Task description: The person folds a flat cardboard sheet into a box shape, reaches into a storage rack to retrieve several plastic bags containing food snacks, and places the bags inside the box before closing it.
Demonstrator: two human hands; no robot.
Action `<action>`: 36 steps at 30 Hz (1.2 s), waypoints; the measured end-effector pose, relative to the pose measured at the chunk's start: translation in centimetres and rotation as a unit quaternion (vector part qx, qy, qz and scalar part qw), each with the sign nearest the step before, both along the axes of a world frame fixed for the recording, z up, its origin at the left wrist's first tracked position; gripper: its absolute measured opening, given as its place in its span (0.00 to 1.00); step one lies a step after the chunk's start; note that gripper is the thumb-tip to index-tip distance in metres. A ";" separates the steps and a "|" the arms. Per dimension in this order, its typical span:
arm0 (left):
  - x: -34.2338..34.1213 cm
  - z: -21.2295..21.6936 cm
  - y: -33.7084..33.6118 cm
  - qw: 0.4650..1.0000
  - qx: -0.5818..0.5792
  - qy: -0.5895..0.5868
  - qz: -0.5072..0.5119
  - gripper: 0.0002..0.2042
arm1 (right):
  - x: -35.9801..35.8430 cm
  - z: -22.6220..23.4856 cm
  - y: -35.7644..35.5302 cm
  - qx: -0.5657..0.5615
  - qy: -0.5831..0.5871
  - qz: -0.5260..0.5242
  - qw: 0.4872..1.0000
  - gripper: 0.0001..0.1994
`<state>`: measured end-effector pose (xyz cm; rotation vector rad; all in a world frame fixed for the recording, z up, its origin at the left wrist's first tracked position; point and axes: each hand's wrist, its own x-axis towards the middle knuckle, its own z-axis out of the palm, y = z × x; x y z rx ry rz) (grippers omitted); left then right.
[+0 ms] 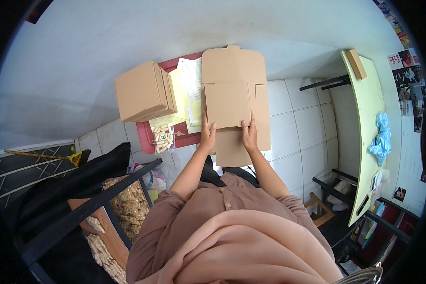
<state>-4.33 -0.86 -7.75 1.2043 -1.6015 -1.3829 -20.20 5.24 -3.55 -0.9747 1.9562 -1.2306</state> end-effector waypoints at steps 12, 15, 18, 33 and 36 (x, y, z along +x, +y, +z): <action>-0.5 6.9 3.4 0.975 -0.061 0.160 0.142 0.24 | -1.5 6.0 2.3 -0.002 -0.314 -0.059 0.948 0.32; 0.6 7.7 7.6 0.972 -0.099 0.111 0.181 0.24 | -1.1 5.2 3.4 -0.008 -0.202 0.035 0.979 0.29; 2.6 8.7 11.7 0.961 -0.122 0.062 0.240 0.24 | 0.9 4.3 5.3 -0.019 -0.093 0.139 0.986 0.28; 18.1 11.2 30.2 0.866 -0.004 0.097 0.490 0.29 | 20.0 9.0 8.3 0.032 -0.070 0.589 0.805 0.29; 22.0 10.5 35.5 0.793 0.011 0.162 0.587 0.29 | 25.4 12.4 9.8 -0.025 -0.092 0.706 0.701 0.29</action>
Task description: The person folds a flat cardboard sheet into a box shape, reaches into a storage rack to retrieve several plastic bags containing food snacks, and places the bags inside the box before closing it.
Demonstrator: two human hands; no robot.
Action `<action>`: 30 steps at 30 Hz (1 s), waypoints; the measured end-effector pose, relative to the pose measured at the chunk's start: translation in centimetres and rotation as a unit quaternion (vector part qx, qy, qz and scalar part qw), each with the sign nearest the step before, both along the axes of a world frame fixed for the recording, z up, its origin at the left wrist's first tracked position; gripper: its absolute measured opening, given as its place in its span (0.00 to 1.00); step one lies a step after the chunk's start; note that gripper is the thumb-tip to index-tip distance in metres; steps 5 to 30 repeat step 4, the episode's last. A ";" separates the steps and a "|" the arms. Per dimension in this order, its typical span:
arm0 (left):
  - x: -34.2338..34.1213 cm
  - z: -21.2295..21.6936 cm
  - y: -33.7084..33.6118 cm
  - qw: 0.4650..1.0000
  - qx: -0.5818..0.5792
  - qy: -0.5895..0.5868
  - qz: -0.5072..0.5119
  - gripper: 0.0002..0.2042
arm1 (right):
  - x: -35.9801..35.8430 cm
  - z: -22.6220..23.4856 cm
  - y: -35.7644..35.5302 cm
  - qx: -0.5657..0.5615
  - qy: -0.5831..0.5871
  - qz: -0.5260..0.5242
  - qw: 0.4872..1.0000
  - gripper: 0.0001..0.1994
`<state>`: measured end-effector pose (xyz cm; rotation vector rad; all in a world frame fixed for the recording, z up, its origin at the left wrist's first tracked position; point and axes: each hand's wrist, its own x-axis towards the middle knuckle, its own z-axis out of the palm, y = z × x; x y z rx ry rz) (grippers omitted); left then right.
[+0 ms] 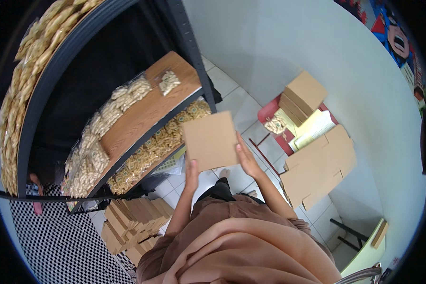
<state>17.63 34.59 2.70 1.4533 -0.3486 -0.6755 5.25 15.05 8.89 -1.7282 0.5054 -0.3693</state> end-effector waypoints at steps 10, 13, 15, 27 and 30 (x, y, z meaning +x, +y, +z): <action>5.9 5.1 5.2 0.980 -0.013 -0.009 0.199 0.31 | 5.4 2.9 2.4 0.103 -0.027 0.152 0.983 0.29; 5.9 5.1 5.2 0.980 -0.013 -0.009 0.199 0.31 | 5.4 2.9 2.4 0.103 -0.027 0.152 0.983 0.29; 5.9 5.1 5.2 0.980 -0.013 -0.009 0.199 0.31 | 5.4 2.9 2.4 0.103 -0.027 0.152 0.983 0.29; 5.9 5.1 5.2 0.980 -0.013 -0.009 0.199 0.31 | 5.4 2.9 2.4 0.103 -0.027 0.152 0.983 0.29; 5.9 5.1 5.2 0.980 -0.013 -0.009 0.199 0.31 | 5.4 2.9 2.4 0.103 -0.027 0.152 0.983 0.29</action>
